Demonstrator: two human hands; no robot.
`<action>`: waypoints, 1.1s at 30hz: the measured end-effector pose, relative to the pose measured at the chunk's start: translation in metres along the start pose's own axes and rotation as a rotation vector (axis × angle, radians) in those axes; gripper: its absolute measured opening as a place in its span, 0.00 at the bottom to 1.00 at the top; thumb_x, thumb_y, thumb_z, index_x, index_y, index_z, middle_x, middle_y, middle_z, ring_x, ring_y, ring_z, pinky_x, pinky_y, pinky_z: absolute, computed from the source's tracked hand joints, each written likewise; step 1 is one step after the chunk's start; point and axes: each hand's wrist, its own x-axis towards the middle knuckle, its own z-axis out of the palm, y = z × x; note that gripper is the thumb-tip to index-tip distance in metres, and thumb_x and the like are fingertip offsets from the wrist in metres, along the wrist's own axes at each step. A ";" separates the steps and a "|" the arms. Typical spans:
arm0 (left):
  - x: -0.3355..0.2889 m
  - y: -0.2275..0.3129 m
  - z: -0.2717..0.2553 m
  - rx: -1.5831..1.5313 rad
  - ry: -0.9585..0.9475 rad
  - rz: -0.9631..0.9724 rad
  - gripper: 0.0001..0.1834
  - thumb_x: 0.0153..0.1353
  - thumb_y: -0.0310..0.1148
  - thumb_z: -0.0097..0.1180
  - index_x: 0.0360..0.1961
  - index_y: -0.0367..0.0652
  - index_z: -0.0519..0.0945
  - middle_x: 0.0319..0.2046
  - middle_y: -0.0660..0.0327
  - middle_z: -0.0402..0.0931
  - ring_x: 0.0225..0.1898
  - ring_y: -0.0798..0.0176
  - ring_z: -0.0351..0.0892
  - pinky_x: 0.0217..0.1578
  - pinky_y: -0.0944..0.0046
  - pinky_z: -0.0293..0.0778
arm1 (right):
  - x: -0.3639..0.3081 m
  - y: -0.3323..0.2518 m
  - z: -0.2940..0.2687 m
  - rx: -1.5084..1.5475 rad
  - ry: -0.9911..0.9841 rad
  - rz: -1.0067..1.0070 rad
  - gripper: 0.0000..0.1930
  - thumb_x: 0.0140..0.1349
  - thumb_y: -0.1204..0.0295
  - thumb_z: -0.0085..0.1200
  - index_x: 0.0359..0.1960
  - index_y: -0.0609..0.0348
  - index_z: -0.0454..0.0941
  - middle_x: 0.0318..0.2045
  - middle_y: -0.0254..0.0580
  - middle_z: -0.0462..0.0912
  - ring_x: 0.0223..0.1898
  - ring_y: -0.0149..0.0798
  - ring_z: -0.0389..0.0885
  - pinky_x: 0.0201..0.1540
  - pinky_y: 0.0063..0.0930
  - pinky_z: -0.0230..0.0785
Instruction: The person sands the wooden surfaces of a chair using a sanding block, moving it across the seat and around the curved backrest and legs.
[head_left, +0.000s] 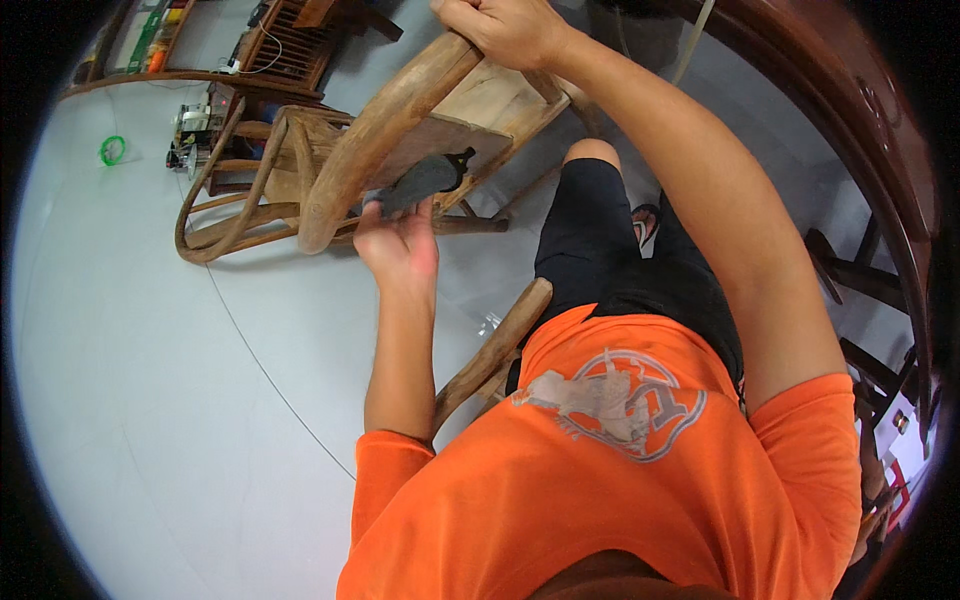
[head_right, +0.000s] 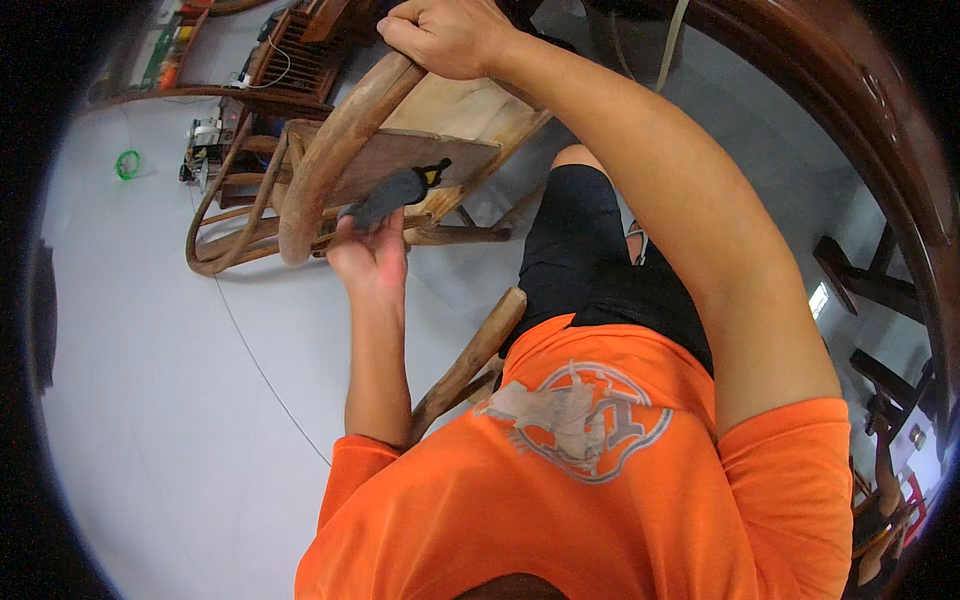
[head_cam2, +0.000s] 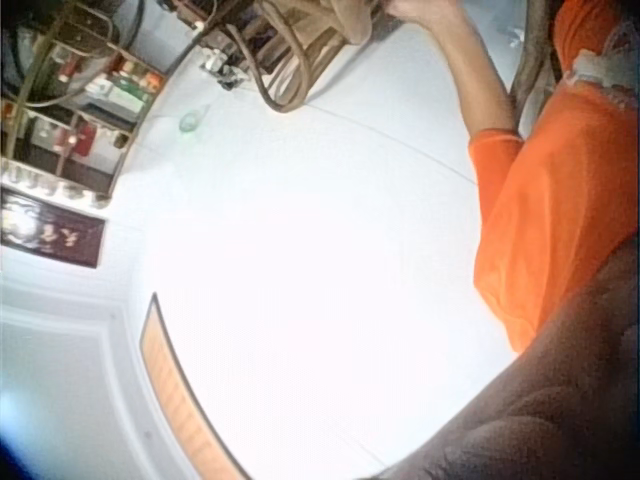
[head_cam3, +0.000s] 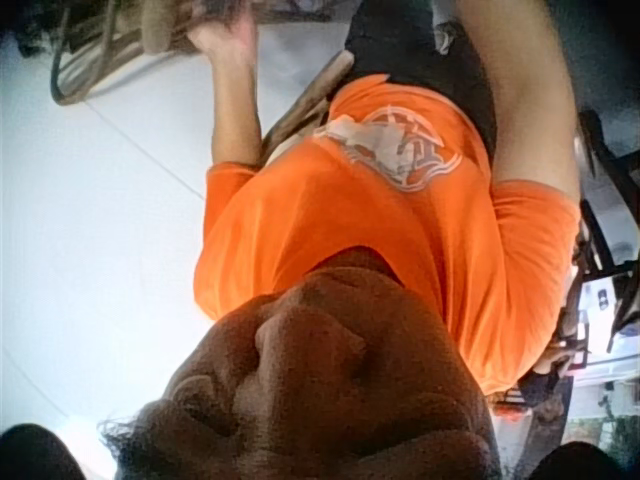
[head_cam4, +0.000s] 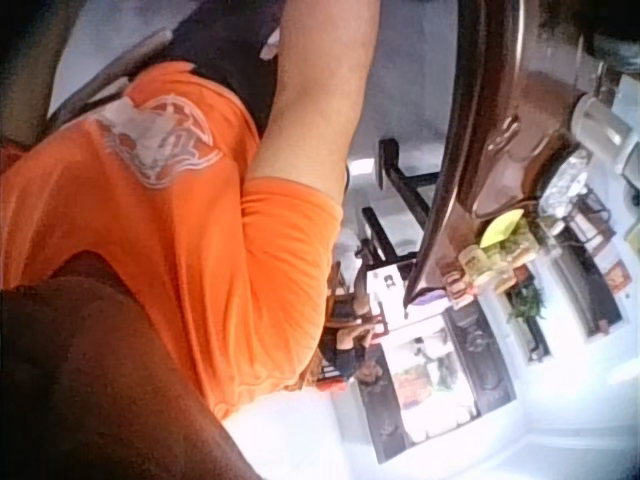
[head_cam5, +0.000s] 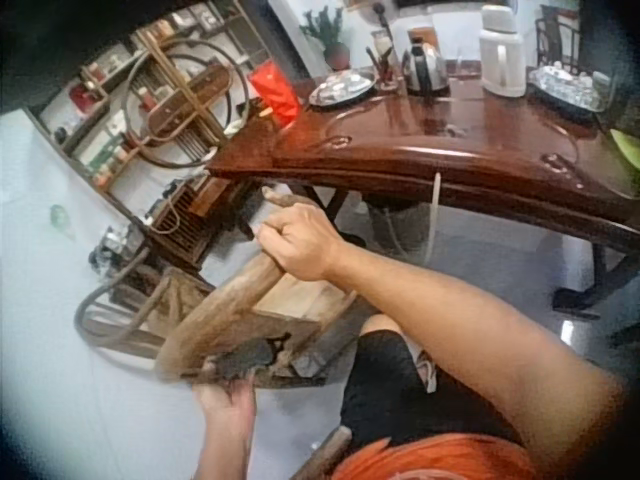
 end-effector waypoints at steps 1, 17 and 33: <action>-0.013 0.006 0.009 0.000 -0.003 0.007 0.22 0.72 0.29 0.39 0.63 0.33 0.71 0.64 0.45 0.70 0.65 0.42 0.70 0.68 0.35 0.68 | 0.001 0.001 0.000 0.003 0.003 -0.006 0.20 0.67 0.66 0.51 0.16 0.62 0.74 0.19 0.57 0.76 0.27 0.62 0.78 0.60 0.48 0.73; -0.070 0.009 -0.007 0.097 -0.451 -0.203 0.15 0.64 0.33 0.42 0.47 0.42 0.76 0.55 0.58 0.79 0.61 0.55 0.74 0.67 0.49 0.63 | -0.137 -0.048 -0.021 0.347 0.051 0.653 0.28 0.73 0.57 0.56 0.70 0.56 0.70 0.47 0.45 0.85 0.42 0.36 0.86 0.43 0.31 0.78; -0.038 0.096 0.089 1.363 -0.961 1.380 0.14 0.69 0.19 0.58 0.55 0.32 0.78 0.50 0.50 0.83 0.50 0.59 0.83 0.55 0.60 0.78 | -0.203 -0.069 0.032 0.767 -0.199 1.200 0.11 0.76 0.68 0.52 0.41 0.64 0.78 0.28 0.34 0.76 0.27 0.29 0.75 0.26 0.30 0.72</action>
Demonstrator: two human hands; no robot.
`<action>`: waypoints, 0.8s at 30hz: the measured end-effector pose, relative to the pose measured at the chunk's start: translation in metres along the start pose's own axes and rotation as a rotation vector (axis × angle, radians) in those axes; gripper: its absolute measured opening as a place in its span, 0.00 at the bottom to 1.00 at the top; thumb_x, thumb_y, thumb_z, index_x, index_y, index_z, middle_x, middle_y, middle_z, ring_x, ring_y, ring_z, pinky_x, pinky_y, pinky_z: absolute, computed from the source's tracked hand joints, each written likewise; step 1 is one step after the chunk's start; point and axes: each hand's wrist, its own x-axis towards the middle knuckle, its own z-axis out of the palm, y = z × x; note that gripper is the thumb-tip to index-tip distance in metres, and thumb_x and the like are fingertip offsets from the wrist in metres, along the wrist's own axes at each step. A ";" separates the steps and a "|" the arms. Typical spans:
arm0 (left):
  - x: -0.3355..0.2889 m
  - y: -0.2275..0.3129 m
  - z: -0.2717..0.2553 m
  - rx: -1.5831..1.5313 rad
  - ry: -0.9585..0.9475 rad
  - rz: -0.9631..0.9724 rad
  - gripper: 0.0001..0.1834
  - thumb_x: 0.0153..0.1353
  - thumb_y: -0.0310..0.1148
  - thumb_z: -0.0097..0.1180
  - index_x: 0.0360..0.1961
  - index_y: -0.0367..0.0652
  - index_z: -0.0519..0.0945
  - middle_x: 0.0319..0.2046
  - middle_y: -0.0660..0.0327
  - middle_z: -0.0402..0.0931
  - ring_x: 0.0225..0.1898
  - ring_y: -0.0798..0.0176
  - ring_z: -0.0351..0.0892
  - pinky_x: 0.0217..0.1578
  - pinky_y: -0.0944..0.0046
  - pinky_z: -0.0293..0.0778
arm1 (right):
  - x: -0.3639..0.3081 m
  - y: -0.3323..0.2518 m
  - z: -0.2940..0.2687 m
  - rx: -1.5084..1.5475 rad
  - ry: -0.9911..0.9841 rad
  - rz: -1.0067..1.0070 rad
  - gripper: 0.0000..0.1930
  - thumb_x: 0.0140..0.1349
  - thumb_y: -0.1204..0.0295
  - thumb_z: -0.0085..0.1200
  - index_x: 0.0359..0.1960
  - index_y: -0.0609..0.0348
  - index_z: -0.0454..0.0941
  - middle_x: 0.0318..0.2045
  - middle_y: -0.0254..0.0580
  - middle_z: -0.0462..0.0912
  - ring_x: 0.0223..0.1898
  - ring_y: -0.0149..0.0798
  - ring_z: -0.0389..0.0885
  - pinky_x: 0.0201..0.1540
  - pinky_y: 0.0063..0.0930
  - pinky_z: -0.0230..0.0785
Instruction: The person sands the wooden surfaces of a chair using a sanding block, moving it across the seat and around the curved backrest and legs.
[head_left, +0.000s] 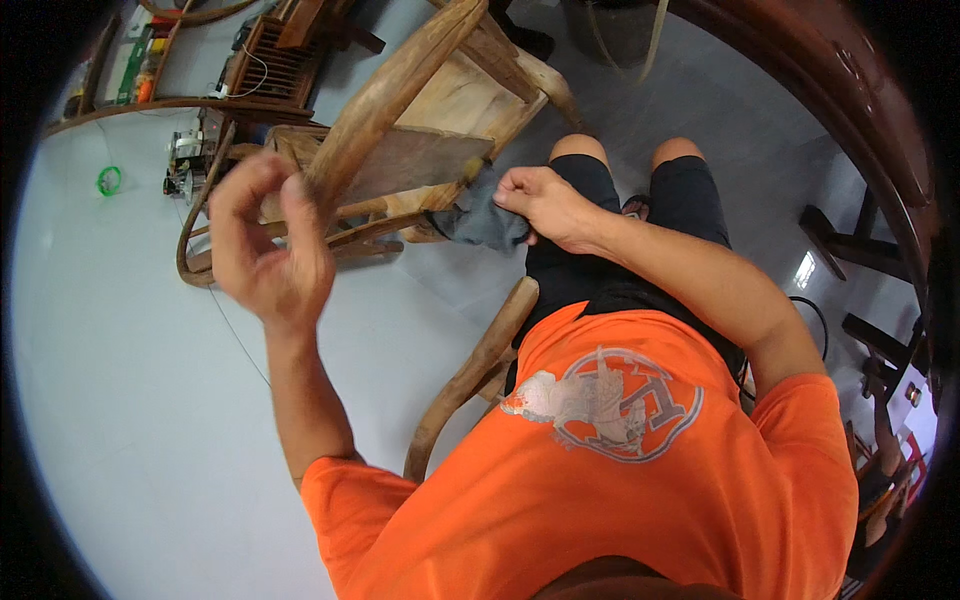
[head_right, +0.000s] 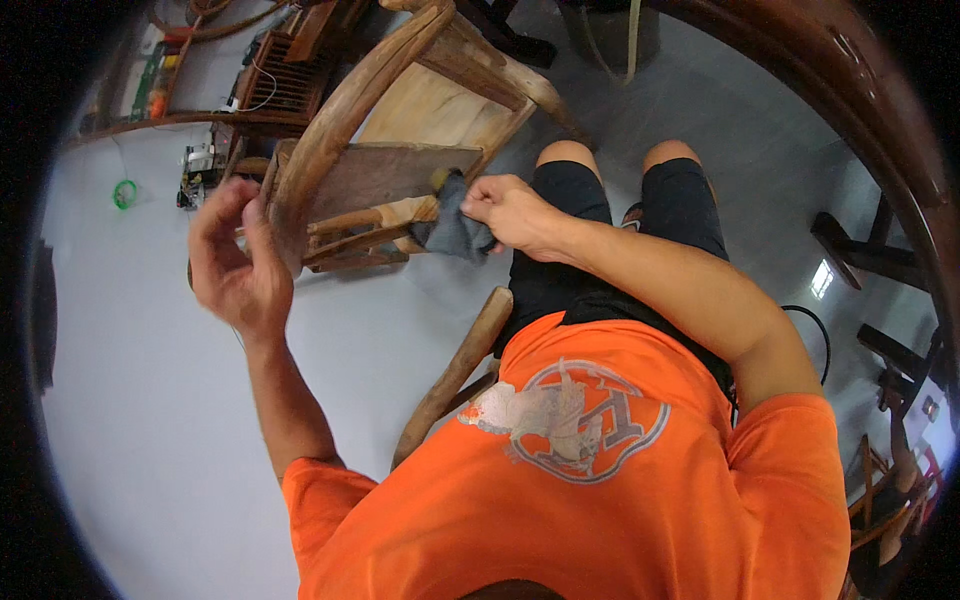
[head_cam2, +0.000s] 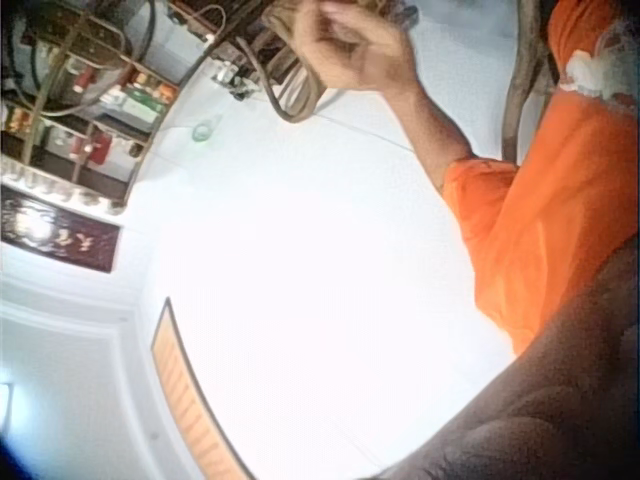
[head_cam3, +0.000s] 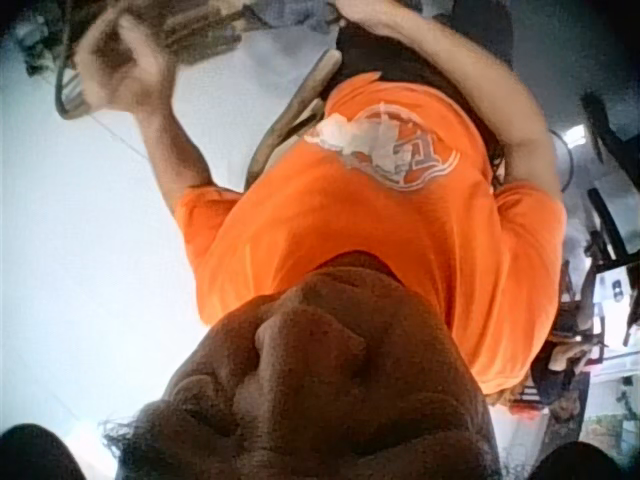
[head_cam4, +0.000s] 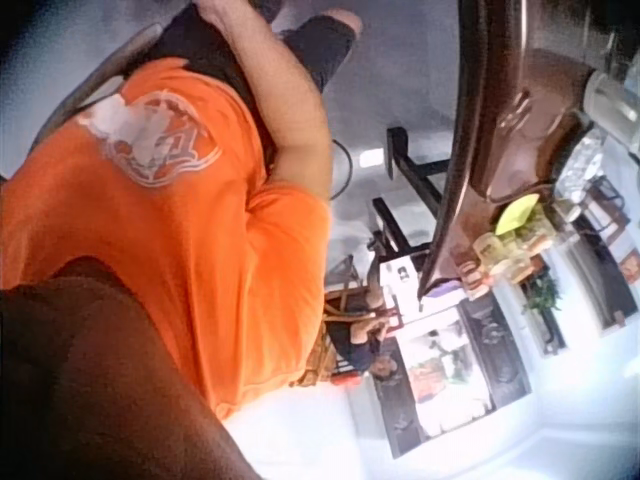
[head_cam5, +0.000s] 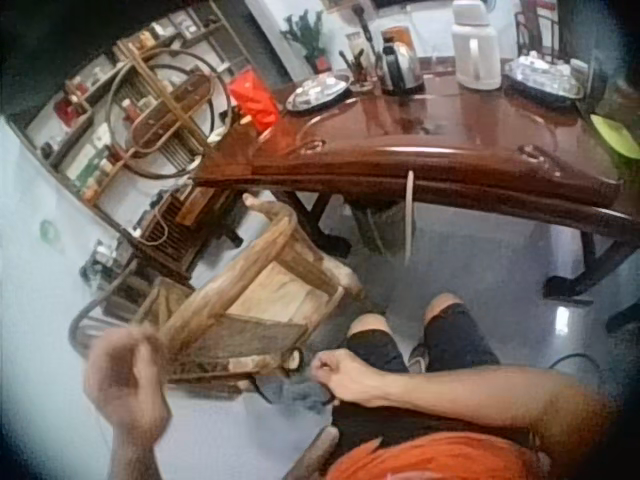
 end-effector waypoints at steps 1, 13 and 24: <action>0.011 -0.001 0.001 0.147 -0.054 0.023 0.21 0.68 0.26 0.63 0.60 0.33 0.76 0.55 0.50 0.80 0.55 0.57 0.81 0.59 0.58 0.75 | 0.004 -0.007 0.006 0.040 0.003 -0.072 0.11 0.76 0.66 0.52 0.41 0.64 0.78 0.28 0.34 0.77 0.27 0.29 0.74 0.28 0.29 0.71; 0.051 -0.038 0.007 -0.088 -1.005 -0.675 0.19 0.51 0.31 0.67 0.42 0.30 0.80 0.27 0.59 0.77 0.30 0.65 0.73 0.36 0.63 0.73 | 0.022 -0.079 0.072 -0.057 0.104 -0.724 0.10 0.78 0.65 0.49 0.46 0.60 0.72 0.39 0.49 0.78 0.41 0.47 0.77 0.47 0.40 0.72; 0.049 -0.043 0.020 -0.095 -0.900 -0.519 0.16 0.48 0.28 0.61 0.38 0.29 0.78 0.23 0.58 0.74 0.25 0.64 0.70 0.29 0.61 0.72 | 0.109 0.043 0.002 -0.412 0.375 -0.308 0.19 0.80 0.60 0.41 0.56 0.64 0.72 0.47 0.69 0.82 0.51 0.69 0.81 0.53 0.56 0.72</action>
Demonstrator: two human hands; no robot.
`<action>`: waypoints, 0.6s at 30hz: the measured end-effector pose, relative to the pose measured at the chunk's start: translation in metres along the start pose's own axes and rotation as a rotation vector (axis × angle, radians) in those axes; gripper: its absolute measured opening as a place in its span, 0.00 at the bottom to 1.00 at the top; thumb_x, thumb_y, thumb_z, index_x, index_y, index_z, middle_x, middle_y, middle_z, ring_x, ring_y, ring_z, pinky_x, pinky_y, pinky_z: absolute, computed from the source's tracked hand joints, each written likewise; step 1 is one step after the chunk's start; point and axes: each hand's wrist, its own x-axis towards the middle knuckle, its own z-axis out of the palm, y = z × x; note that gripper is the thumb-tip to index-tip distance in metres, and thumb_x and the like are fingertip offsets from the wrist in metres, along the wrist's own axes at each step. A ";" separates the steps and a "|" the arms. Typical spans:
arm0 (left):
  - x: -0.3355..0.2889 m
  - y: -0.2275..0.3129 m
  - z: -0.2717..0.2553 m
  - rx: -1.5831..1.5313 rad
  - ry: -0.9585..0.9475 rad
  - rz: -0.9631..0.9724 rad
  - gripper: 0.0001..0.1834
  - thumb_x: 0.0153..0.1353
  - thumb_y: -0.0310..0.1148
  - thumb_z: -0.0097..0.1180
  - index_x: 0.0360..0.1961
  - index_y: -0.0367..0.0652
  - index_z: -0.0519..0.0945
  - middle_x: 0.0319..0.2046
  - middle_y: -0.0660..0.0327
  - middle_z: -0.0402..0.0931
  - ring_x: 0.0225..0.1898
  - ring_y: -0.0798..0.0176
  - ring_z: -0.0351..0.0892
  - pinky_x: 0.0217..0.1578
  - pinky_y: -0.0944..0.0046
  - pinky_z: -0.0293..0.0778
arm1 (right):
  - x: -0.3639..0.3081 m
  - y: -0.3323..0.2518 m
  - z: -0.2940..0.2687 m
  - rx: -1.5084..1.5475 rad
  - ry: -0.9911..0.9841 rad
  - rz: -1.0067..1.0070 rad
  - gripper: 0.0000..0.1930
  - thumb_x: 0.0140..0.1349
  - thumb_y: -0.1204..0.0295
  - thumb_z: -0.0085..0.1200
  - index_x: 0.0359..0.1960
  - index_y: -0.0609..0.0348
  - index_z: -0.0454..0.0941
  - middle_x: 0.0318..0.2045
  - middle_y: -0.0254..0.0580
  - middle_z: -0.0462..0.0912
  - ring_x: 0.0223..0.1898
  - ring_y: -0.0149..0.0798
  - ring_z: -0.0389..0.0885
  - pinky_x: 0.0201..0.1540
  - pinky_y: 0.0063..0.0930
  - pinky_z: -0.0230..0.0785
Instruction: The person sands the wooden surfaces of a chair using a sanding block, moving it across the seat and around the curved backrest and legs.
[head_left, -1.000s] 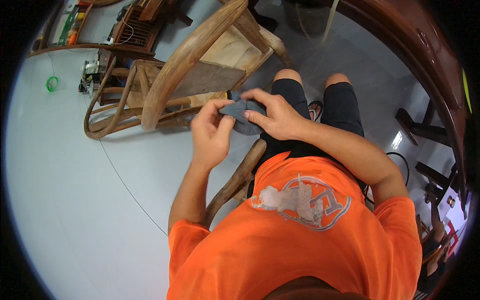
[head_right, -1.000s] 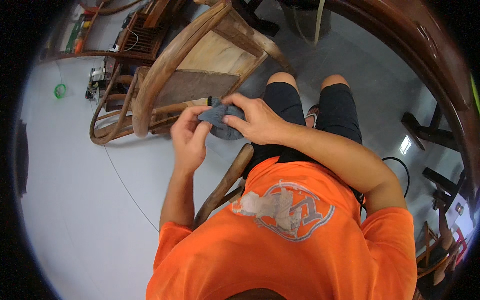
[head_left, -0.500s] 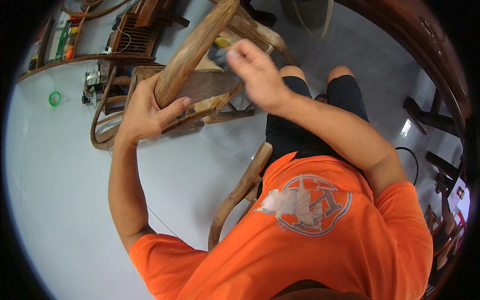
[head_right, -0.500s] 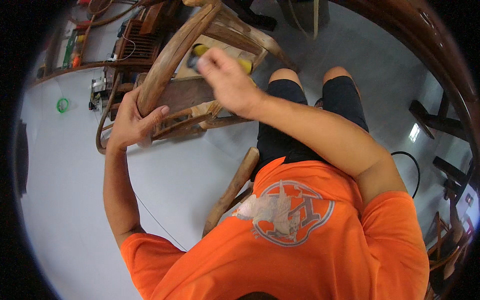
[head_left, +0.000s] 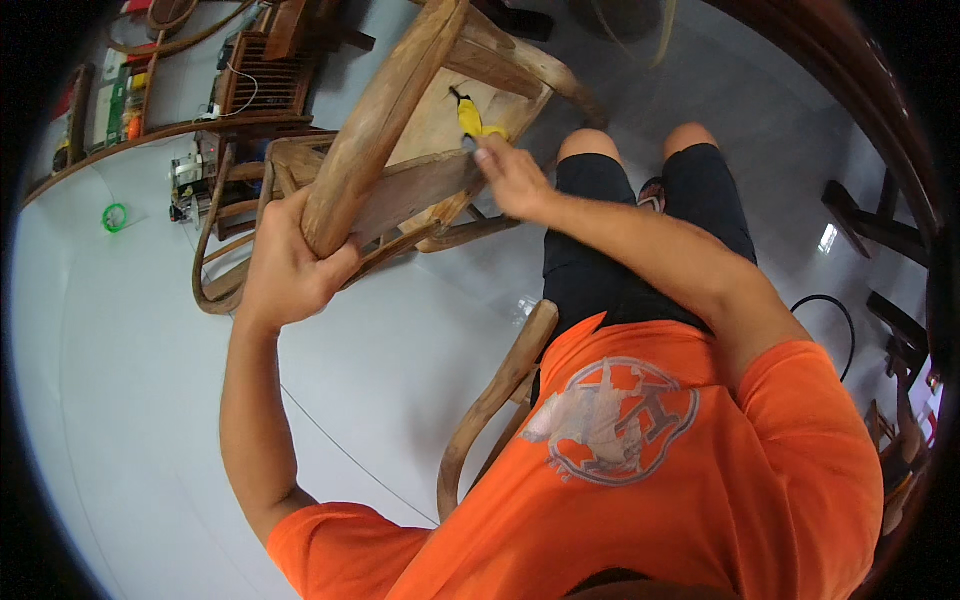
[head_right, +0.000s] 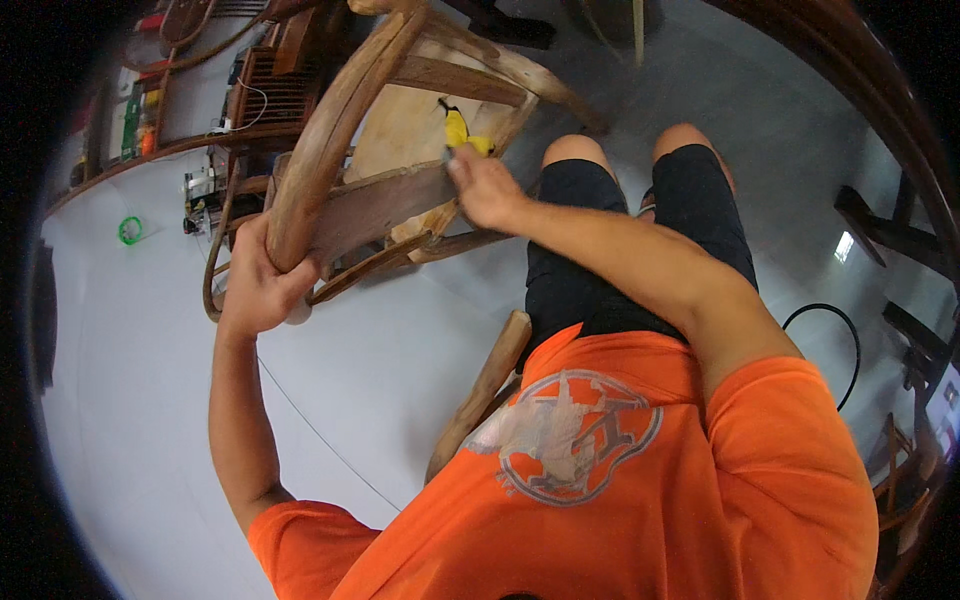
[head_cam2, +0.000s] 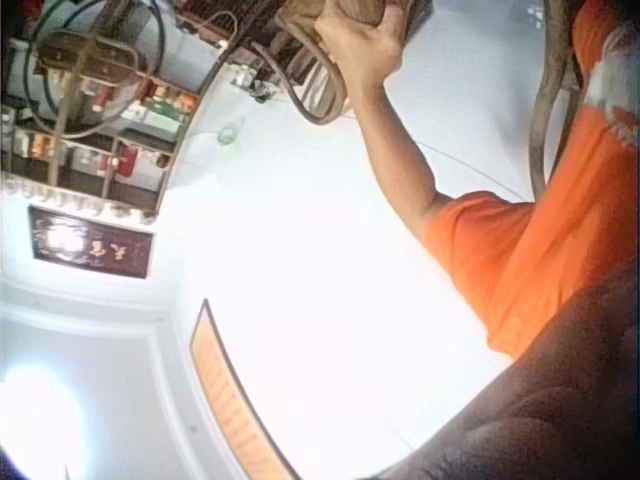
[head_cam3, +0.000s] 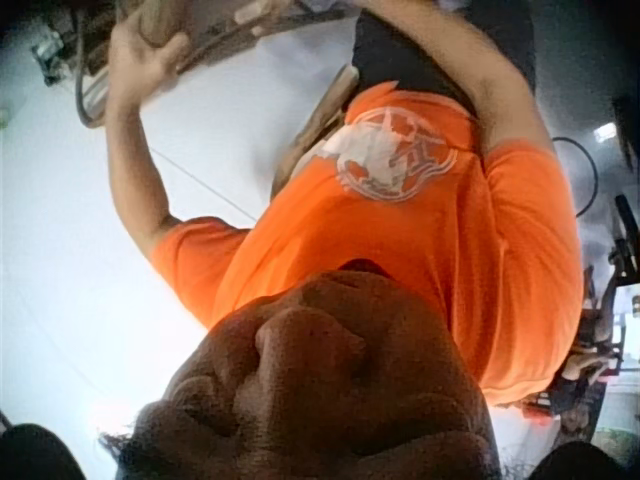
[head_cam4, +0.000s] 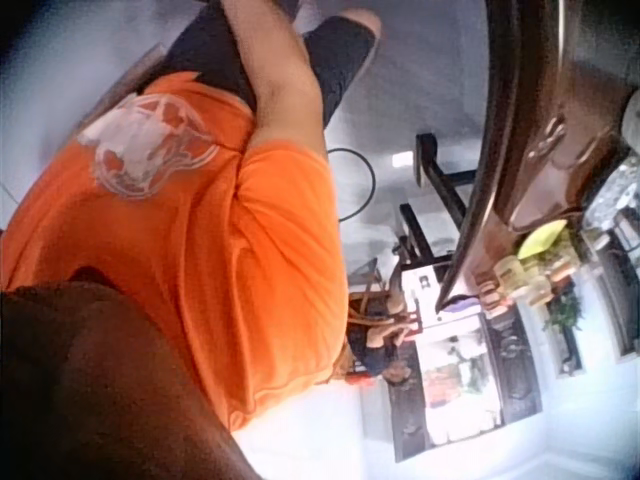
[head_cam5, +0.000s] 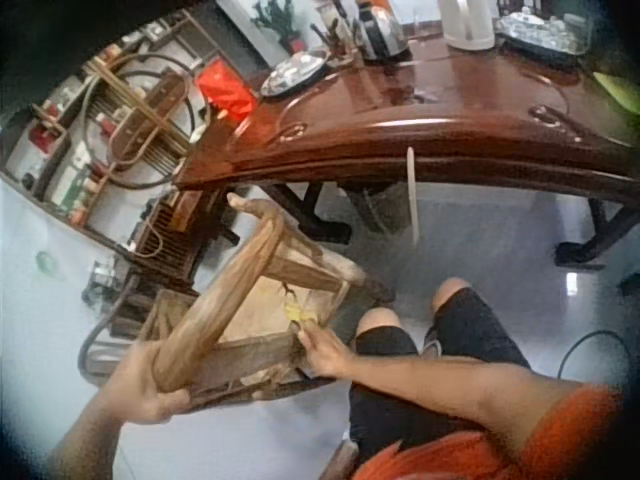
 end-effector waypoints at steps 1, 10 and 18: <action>-0.007 0.001 -0.002 -0.003 -0.004 -0.020 0.16 0.48 0.28 0.61 0.38 0.29 0.78 0.23 0.58 0.74 0.25 0.64 0.70 0.29 0.61 0.72 | -0.017 -0.031 0.011 0.065 0.085 -0.099 0.19 0.79 0.61 0.41 0.57 0.65 0.72 0.49 0.70 0.82 0.52 0.69 0.81 0.54 0.55 0.73; 0.004 0.011 0.001 -0.074 -0.015 -0.012 0.16 0.48 0.28 0.60 0.38 0.31 0.78 0.23 0.59 0.74 0.25 0.67 0.69 0.30 0.64 0.72 | -0.027 -0.058 0.003 0.262 0.166 -0.404 0.08 0.74 0.74 0.46 0.47 0.70 0.69 0.53 0.69 0.80 0.55 0.69 0.80 0.57 0.47 0.75; -0.004 0.001 0.002 -0.063 0.006 -0.034 0.14 0.47 0.28 0.60 0.35 0.31 0.78 0.22 0.60 0.73 0.24 0.66 0.68 0.29 0.64 0.71 | -0.031 -0.047 -0.001 0.170 -0.012 -0.097 0.11 0.76 0.71 0.48 0.52 0.66 0.71 0.48 0.70 0.81 0.50 0.68 0.82 0.51 0.50 0.76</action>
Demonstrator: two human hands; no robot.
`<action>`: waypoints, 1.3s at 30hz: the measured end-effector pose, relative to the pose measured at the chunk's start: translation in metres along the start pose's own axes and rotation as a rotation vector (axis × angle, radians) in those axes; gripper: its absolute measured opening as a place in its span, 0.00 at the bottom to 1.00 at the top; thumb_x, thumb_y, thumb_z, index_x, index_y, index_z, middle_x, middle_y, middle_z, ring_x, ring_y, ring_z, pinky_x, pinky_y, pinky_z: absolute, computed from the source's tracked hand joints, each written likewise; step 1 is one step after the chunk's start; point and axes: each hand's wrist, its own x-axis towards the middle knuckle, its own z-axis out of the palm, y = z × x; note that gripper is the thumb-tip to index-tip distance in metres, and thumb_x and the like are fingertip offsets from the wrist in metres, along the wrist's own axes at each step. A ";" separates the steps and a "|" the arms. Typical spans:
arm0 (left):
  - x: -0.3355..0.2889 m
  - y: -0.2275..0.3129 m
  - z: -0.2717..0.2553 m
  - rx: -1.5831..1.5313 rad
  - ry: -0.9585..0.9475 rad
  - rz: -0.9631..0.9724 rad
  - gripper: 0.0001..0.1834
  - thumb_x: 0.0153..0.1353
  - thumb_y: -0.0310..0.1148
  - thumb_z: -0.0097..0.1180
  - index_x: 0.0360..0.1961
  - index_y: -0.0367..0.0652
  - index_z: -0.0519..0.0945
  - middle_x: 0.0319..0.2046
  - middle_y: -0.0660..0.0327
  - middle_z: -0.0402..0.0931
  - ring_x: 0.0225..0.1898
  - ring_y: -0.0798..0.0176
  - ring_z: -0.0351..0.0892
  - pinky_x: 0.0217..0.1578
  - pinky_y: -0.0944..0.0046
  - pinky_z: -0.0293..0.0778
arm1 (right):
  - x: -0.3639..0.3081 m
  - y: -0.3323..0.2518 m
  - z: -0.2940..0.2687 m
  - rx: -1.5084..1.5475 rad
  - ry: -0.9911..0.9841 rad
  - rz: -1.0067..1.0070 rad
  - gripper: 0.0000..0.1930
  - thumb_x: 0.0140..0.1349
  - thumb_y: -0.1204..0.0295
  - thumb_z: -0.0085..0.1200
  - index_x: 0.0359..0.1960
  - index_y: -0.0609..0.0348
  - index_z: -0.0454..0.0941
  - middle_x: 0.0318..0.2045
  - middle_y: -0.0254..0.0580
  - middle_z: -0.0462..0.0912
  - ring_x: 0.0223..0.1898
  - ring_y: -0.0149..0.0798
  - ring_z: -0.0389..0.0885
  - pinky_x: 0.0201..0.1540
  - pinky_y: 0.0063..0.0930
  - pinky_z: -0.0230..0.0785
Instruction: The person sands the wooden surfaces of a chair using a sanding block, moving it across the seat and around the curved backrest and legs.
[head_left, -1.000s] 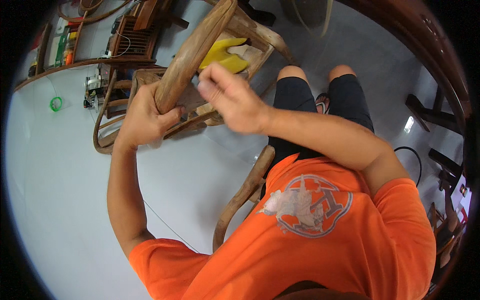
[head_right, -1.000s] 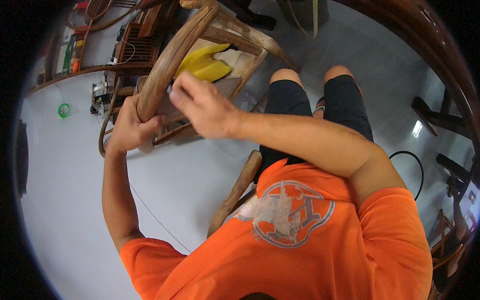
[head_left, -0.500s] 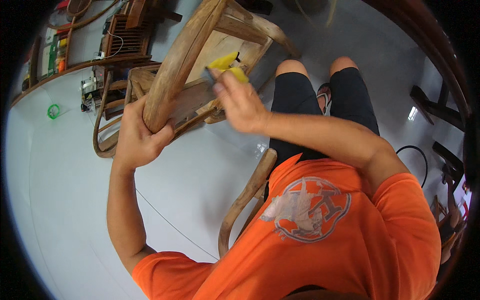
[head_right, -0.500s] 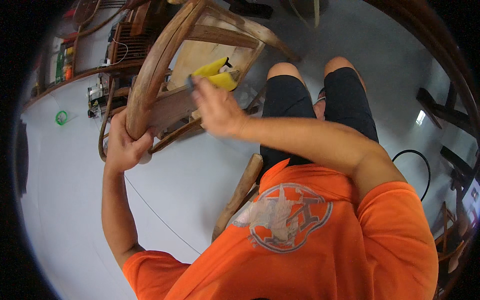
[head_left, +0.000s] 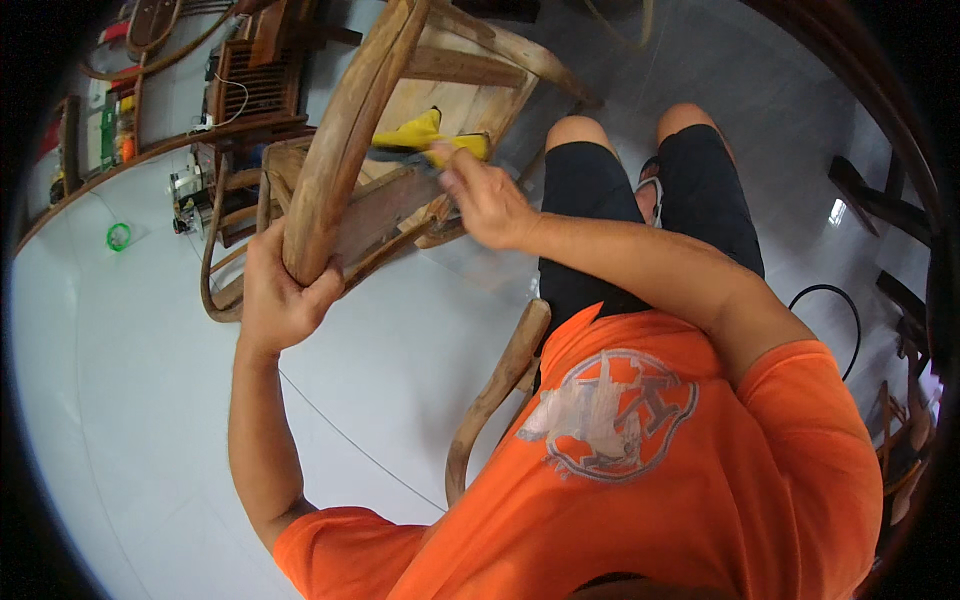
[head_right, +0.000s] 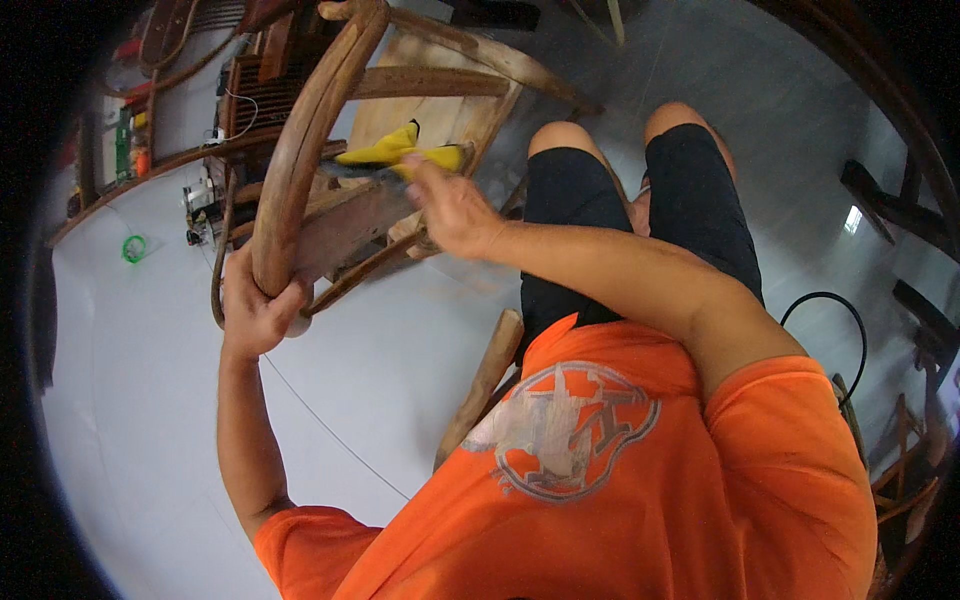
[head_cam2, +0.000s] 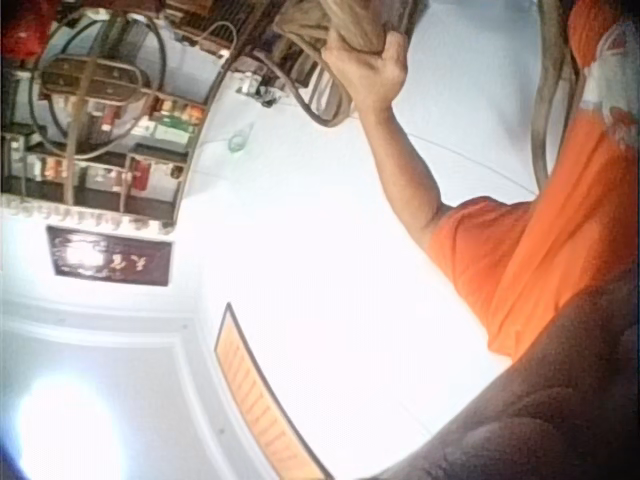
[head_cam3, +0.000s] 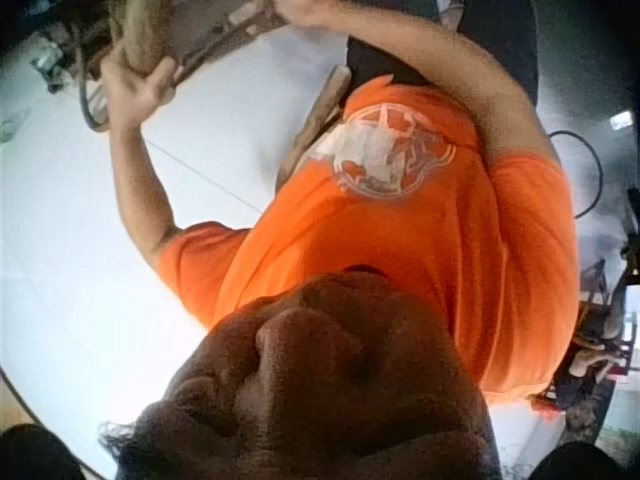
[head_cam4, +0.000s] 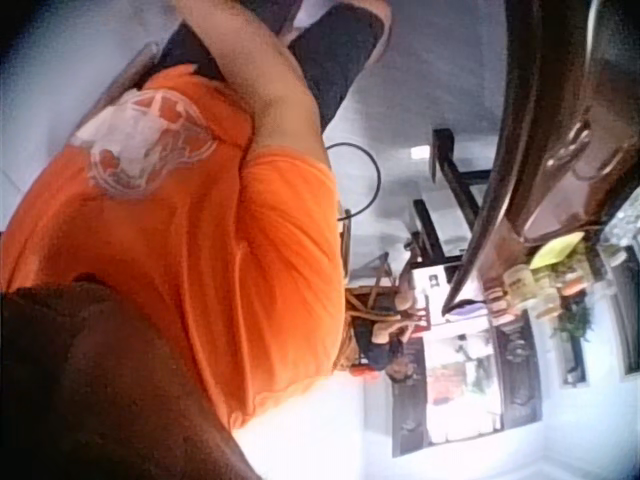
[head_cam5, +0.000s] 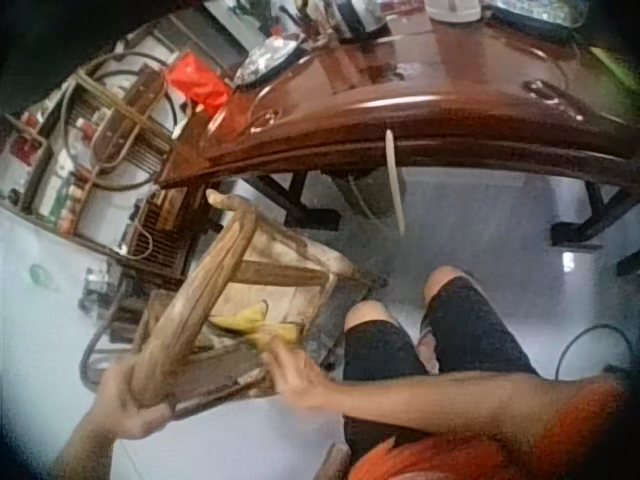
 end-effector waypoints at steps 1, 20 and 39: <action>0.003 0.006 -0.001 0.017 0.006 0.010 0.14 0.47 0.28 0.60 0.35 0.31 0.78 0.22 0.60 0.73 0.24 0.66 0.68 0.29 0.64 0.71 | 0.010 0.038 0.004 -0.036 0.176 -0.258 0.11 0.76 0.70 0.48 0.52 0.66 0.72 0.46 0.71 0.82 0.51 0.68 0.82 0.51 0.50 0.76; 0.007 0.011 0.002 0.029 0.028 0.006 0.15 0.46 0.29 0.61 0.34 0.31 0.77 0.22 0.58 0.73 0.25 0.63 0.69 0.30 0.63 0.71 | 0.075 0.161 -0.024 -0.331 -0.115 0.353 0.30 0.63 0.77 0.52 0.68 0.69 0.66 0.51 0.70 0.83 0.55 0.62 0.82 0.59 0.45 0.72; 0.005 0.007 0.005 0.034 0.102 0.122 0.18 0.43 0.26 0.59 0.39 0.32 0.80 0.22 0.57 0.75 0.22 0.62 0.71 0.28 0.66 0.71 | 0.075 0.127 -0.027 -0.443 -0.212 0.224 0.04 0.53 0.86 0.52 0.30 0.71 0.78 0.30 0.67 0.82 0.37 0.65 0.84 0.41 0.51 0.75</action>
